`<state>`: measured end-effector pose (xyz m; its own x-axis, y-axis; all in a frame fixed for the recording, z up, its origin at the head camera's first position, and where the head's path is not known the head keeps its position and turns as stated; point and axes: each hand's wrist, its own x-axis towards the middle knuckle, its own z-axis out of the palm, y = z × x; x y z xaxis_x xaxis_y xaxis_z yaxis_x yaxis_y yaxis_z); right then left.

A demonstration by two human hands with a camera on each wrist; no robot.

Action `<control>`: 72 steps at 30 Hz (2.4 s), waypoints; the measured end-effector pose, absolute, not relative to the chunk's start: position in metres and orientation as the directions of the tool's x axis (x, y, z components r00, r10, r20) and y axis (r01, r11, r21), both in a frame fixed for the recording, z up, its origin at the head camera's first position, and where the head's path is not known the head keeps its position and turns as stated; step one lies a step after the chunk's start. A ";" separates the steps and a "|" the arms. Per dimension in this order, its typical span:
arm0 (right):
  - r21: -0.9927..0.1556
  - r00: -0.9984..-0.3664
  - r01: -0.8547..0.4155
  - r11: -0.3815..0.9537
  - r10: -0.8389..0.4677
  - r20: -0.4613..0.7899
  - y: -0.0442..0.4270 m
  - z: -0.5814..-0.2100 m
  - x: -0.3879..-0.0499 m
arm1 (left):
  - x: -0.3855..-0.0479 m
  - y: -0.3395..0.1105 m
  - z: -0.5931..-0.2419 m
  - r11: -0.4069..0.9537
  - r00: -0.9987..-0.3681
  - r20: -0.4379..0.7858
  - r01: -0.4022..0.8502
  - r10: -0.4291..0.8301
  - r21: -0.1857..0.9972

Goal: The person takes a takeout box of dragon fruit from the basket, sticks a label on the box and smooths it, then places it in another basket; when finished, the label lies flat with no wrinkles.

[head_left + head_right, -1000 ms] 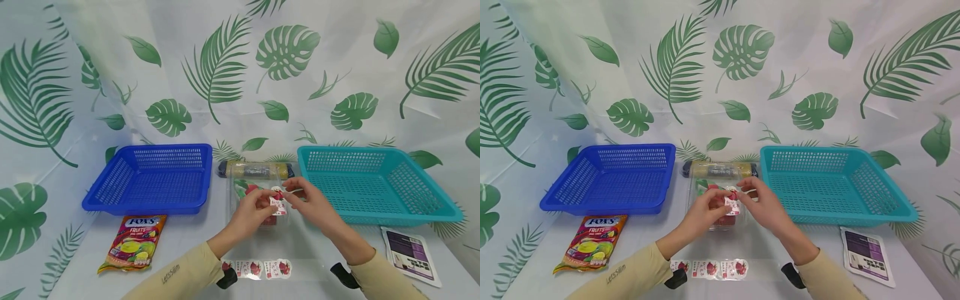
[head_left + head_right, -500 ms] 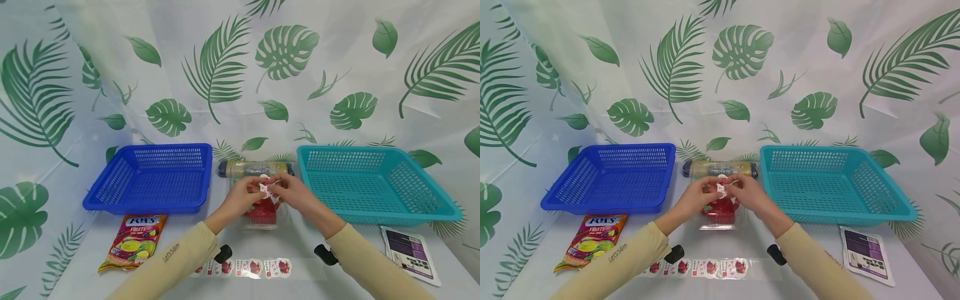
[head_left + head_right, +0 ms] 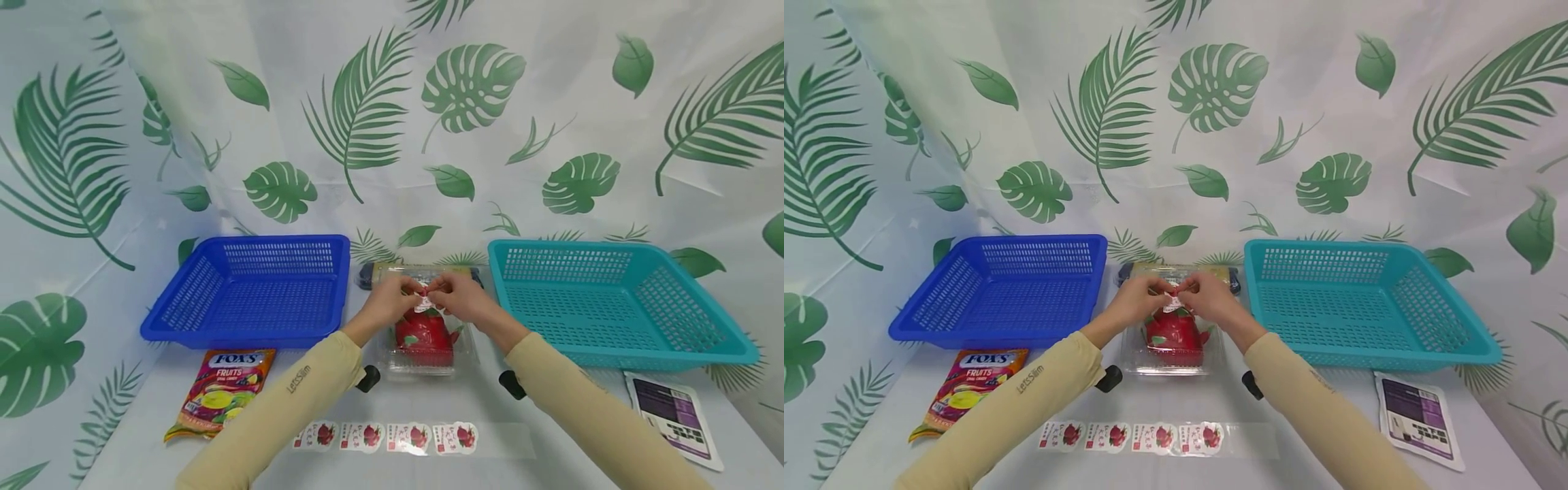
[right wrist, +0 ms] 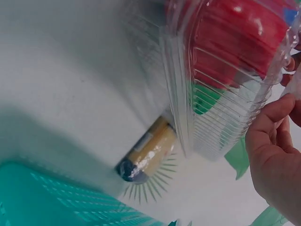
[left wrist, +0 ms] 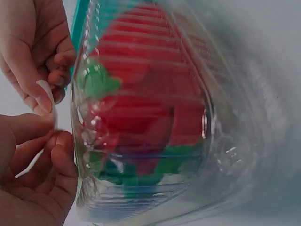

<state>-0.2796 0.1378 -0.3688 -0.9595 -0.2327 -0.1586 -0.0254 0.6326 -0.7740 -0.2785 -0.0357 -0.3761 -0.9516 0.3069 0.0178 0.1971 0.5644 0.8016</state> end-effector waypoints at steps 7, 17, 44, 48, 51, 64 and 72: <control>-0.758 -0.957 -0.030 0.651 -0.236 -0.165 0.137 -0.375 -0.290 | -0.287 -0.031 -0.381 0.620 -0.957 0.041 0.218 0.287 0.754; -0.759 -0.958 -0.039 0.651 -0.240 -0.157 0.136 -0.377 -0.295 | -0.289 -0.031 -0.386 0.641 -0.957 0.071 0.242 0.281 0.728; -0.631 -0.947 -0.201 0.749 -0.314 -0.071 0.136 -0.382 -0.292 | -0.287 -0.035 -0.392 0.725 -0.922 0.131 0.370 0.365 0.581; -0.653 -0.909 -0.264 0.710 -0.410 -0.078 0.144 -0.383 -0.295 | -0.289 -0.039 -0.391 0.697 -0.897 0.111 0.405 0.427 0.592; -0.692 -0.867 -0.295 0.659 -0.489 -0.096 0.151 -0.383 -0.298 | -0.290 -0.041 -0.388 0.679 -0.889 0.065 0.392 0.454 0.621; -0.759 -0.812 -0.208 0.617 -0.542 -0.218 0.163 -0.379 -0.303 | -0.294 -0.044 -0.388 0.642 -0.893 -0.037 0.294 0.449 0.708; -0.729 -0.851 -0.202 0.654 -0.486 -0.200 0.154 -0.380 -0.303 | -0.294 -0.042 -0.386 0.658 -0.909 -0.062 0.249 0.411 0.710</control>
<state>-0.3034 0.1535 -0.3803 -0.8506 -0.4863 -0.1999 -0.2025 0.6538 -0.7291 -0.2943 -0.0419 -0.3862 -0.9093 0.4114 -0.0622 0.2494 0.6584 0.7101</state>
